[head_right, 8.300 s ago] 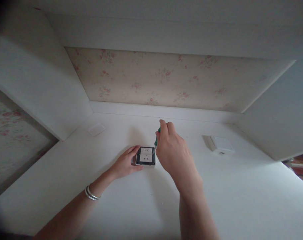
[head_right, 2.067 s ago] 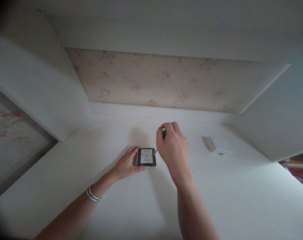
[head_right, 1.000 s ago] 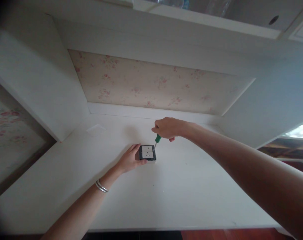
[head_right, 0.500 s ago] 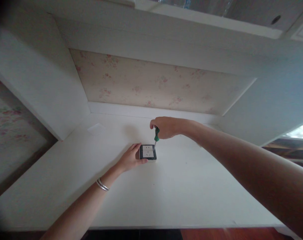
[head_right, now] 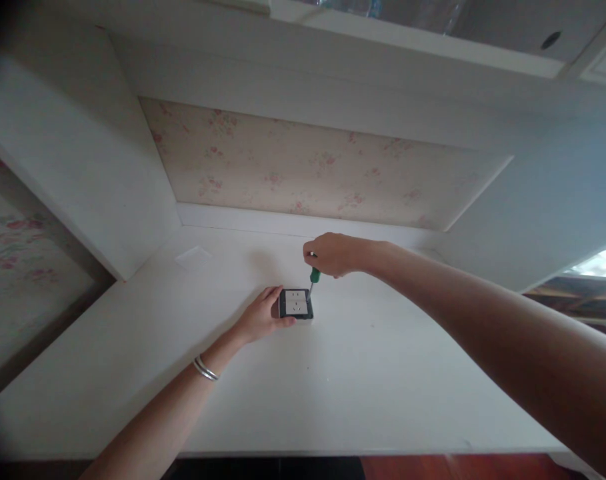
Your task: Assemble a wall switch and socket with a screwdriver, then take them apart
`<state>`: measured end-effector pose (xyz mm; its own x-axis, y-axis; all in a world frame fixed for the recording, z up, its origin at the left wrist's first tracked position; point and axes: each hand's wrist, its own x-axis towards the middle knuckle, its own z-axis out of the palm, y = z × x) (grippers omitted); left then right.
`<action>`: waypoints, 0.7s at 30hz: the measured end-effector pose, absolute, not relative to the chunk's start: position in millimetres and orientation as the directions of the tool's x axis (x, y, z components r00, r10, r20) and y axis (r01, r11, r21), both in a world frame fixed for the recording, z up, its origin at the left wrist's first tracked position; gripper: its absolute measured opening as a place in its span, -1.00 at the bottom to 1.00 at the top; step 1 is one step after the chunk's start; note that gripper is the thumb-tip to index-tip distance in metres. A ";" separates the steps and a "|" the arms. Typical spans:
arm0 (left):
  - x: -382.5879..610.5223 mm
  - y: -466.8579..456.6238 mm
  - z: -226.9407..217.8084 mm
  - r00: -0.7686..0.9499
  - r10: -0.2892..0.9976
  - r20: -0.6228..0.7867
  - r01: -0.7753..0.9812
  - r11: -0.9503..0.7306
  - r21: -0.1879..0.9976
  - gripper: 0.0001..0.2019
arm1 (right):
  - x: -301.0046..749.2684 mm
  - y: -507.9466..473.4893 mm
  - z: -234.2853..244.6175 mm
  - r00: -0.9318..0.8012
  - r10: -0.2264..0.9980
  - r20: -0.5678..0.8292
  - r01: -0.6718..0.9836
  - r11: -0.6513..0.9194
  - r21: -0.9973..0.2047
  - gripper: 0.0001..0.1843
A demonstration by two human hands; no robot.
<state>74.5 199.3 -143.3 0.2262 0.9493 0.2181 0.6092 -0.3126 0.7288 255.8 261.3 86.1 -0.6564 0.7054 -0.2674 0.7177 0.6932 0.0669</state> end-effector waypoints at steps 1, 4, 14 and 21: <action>74.5 199.4 -143.5 0.225 0.950 0.217 0.607 -0.311 0.731 -0.14 | 256.6 261.1 85.9 -0.678 0.682 -0.273 0.701 0.712 0.038 -0.73; 74.6 199.3 -143.4 0.221 0.951 0.216 0.604 -0.307 0.736 -0.15 | 258.1 259.8 84.9 -0.704 0.654 -0.277 0.679 0.734 0.008 -0.61; 73.7 198.7 -140.8 0.230 0.950 0.212 0.617 -0.311 0.723 -0.13 | 257.6 249.3 84.4 -0.689 0.692 -0.218 0.689 0.718 0.101 -0.52; 73.4 199.3 -141.9 0.228 0.947 0.226 0.597 -0.320 0.736 -0.15 | 255.0 249.1 82.8 -0.653 0.734 -0.188 0.719 0.678 0.149 -0.71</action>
